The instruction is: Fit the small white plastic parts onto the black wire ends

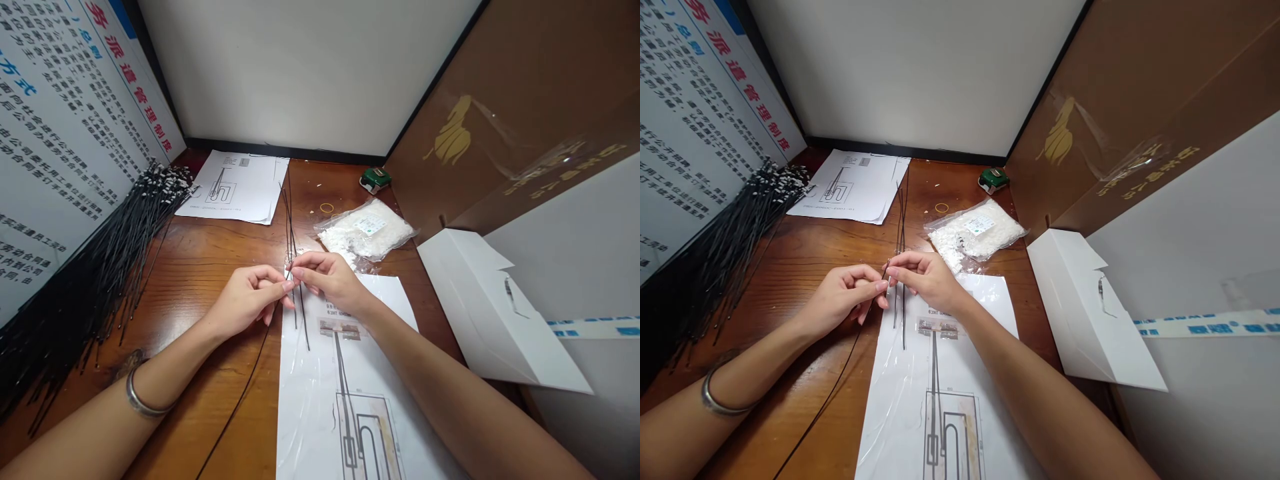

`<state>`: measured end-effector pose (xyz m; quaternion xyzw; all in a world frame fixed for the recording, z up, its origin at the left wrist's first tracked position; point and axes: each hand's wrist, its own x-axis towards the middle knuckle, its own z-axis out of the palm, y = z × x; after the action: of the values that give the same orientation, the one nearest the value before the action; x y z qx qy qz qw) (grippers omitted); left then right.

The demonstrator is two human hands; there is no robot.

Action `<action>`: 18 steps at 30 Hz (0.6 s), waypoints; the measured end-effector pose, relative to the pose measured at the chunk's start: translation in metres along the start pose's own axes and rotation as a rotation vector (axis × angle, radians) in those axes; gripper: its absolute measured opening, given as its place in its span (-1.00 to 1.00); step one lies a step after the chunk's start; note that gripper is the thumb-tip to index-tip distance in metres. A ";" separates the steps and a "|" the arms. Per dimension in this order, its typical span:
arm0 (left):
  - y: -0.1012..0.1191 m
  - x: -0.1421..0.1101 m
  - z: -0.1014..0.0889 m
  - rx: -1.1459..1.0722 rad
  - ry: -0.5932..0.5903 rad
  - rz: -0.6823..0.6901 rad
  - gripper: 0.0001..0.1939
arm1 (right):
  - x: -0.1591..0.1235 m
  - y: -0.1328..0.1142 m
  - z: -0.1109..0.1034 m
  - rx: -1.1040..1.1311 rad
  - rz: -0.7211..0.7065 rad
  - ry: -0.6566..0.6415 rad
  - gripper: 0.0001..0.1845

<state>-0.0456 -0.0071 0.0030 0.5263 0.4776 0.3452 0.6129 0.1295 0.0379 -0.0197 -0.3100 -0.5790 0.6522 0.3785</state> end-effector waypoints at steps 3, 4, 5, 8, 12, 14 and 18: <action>0.001 0.000 0.000 0.019 0.004 -0.007 -0.71 | 0.000 -0.001 0.000 -0.013 0.002 0.001 -0.78; 0.001 0.000 0.000 0.021 -0.005 0.006 -0.72 | 0.000 -0.001 0.000 -0.014 0.001 -0.001 -0.77; 0.000 0.001 -0.001 0.019 -0.020 0.020 -0.72 | 0.000 -0.001 0.000 -0.013 -0.003 -0.002 -0.77; -0.002 0.001 -0.006 -0.014 -0.101 0.052 -0.71 | 0.000 0.000 -0.001 -0.005 -0.008 -0.001 -0.76; -0.002 0.001 -0.009 -0.054 -0.151 0.041 -0.74 | 0.001 0.001 -0.002 0.024 -0.017 0.003 -0.74; -0.002 0.000 -0.009 -0.055 -0.144 0.035 -0.76 | 0.001 0.001 -0.002 0.032 -0.022 -0.002 -0.74; -0.002 0.001 -0.008 -0.026 -0.120 0.022 -0.77 | -0.001 -0.001 -0.001 0.012 -0.020 -0.002 -0.74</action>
<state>-0.0526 -0.0041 0.0006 0.5432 0.4298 0.3260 0.6434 0.1305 0.0379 -0.0187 -0.3016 -0.5785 0.6521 0.3862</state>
